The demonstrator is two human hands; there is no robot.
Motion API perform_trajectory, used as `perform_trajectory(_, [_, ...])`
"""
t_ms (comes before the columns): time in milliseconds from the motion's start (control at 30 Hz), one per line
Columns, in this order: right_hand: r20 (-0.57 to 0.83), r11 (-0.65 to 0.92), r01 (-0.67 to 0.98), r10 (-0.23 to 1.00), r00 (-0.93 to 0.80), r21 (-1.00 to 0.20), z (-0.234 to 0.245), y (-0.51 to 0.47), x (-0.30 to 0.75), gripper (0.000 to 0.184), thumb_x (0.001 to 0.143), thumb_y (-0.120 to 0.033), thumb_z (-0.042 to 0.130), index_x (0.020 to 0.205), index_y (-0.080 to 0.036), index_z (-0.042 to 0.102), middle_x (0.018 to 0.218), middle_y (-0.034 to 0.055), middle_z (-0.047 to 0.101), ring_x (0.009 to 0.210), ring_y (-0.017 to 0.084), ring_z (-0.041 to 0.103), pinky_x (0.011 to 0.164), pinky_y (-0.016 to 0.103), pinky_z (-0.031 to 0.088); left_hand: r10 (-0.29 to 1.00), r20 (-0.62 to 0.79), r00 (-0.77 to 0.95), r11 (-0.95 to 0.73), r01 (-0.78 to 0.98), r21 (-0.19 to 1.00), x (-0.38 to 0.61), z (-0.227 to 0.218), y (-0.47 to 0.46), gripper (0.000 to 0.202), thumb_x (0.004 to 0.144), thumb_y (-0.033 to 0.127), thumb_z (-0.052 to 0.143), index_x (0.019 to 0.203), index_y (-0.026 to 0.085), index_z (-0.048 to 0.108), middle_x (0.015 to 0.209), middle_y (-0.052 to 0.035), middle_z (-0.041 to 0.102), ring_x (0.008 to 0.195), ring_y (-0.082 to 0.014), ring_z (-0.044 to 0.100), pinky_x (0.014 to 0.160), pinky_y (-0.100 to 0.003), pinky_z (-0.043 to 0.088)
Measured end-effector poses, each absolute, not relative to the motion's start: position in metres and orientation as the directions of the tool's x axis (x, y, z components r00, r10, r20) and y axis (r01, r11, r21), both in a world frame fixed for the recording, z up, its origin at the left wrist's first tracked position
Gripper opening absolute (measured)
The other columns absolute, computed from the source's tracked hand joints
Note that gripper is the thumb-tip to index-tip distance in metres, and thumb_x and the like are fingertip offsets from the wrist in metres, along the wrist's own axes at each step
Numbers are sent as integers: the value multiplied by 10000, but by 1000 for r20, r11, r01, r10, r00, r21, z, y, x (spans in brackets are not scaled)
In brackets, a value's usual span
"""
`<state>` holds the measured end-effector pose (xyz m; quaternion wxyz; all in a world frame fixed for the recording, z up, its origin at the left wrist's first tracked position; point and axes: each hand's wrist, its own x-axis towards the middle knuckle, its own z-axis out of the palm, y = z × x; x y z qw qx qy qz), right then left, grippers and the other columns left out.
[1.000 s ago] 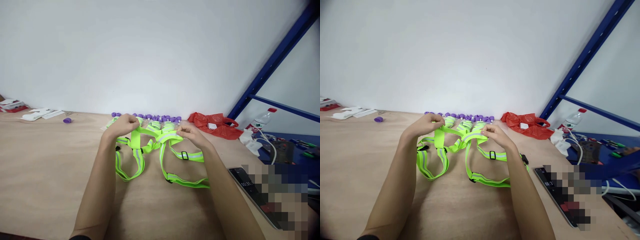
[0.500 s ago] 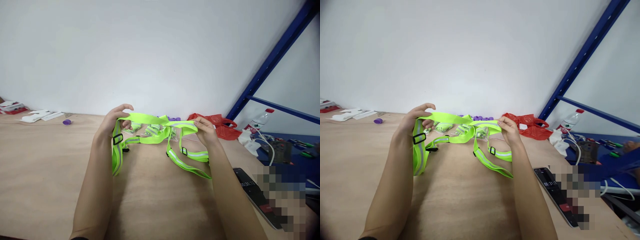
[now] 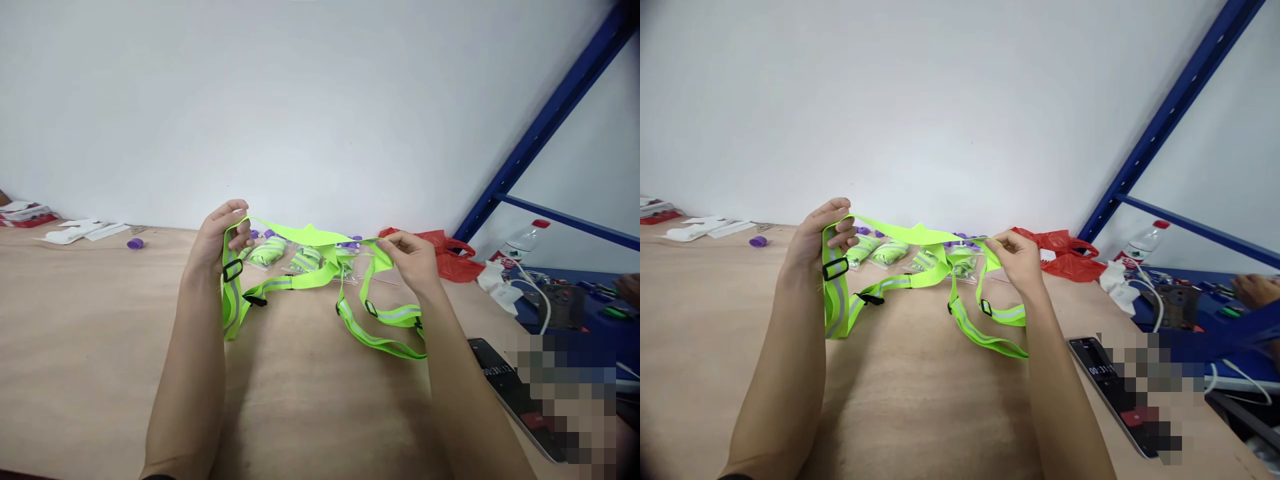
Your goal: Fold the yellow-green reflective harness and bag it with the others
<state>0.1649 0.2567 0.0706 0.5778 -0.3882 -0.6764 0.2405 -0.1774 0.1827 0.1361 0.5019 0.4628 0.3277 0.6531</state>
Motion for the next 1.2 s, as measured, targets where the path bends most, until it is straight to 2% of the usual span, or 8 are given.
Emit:
perform_trajectory(200, [668,600,699,706,-234,-389,62,257,162,114,813,-198,583,870,-217,679,811,25,668,774,193,577,679,291,392,921,378,-99,-385,-396,834,-172,149,168,150,783,205,692,888,238,590,588,81,498,333,3,238,349,-144,230])
perform_trajectory(333, [616,447,823,772,-157,-350,61,256,159,241,764,-141,581,951,-235,702,754,6,664,694,184,572,591,272,328,906,417,-68,-412,-362,836,-164,157,154,142,806,218,693,898,259,593,604,74,498,335,-1,228,332,-150,213])
perform_trajectory(667, [660,453,763,750,-48,-460,52,266,165,363,748,-142,528,1001,-214,778,888,69,684,814,220,633,681,317,463,790,613,-15,-554,-447,702,-147,172,120,60,878,150,639,890,205,617,588,73,525,317,3,217,297,-97,266])
perform_trajectory(767, [555,412,604,830,60,-682,49,268,163,326,747,-203,556,994,-187,769,878,75,706,702,200,656,608,310,509,689,710,146,-593,-451,668,-151,167,110,35,888,151,640,906,178,627,559,62,557,289,-8,270,277,-104,279])
perform_trajectory(833, [389,324,414,917,83,-851,48,267,160,329,755,-277,594,1026,-175,749,851,70,720,615,183,657,509,280,510,596,733,326,-621,-391,679,-157,164,105,47,908,172,613,939,178,648,569,28,608,320,-60,445,304,-143,364])
perform_trajectory(900, [280,260,238,958,57,-936,50,266,157,362,763,-392,628,1021,-163,738,873,79,733,636,196,676,475,272,519,494,619,610,-624,-247,741,-161,165,103,138,897,154,610,1002,194,689,632,-25,681,467,-143,631,427,-212,501])
perform_trajectory(1000, [285,281,128,958,11,-951,53,265,154,417,756,-515,645,937,-152,741,952,102,745,745,226,694,541,298,550,382,244,891,-581,26,813,-155,171,107,265,852,87,632,1031,241,752,731,-70,747,589,-170,695,550,-224,533])
perform_trajectory(1200, [269,315,281,944,-189,-906,50,264,158,206,710,-336,680,815,-169,737,973,77,749,868,233,686,713,325,564,346,-85,934,-382,223,897,-124,162,122,162,890,185,631,940,217,781,815,-69,762,634,-153,677,564,-209,510])
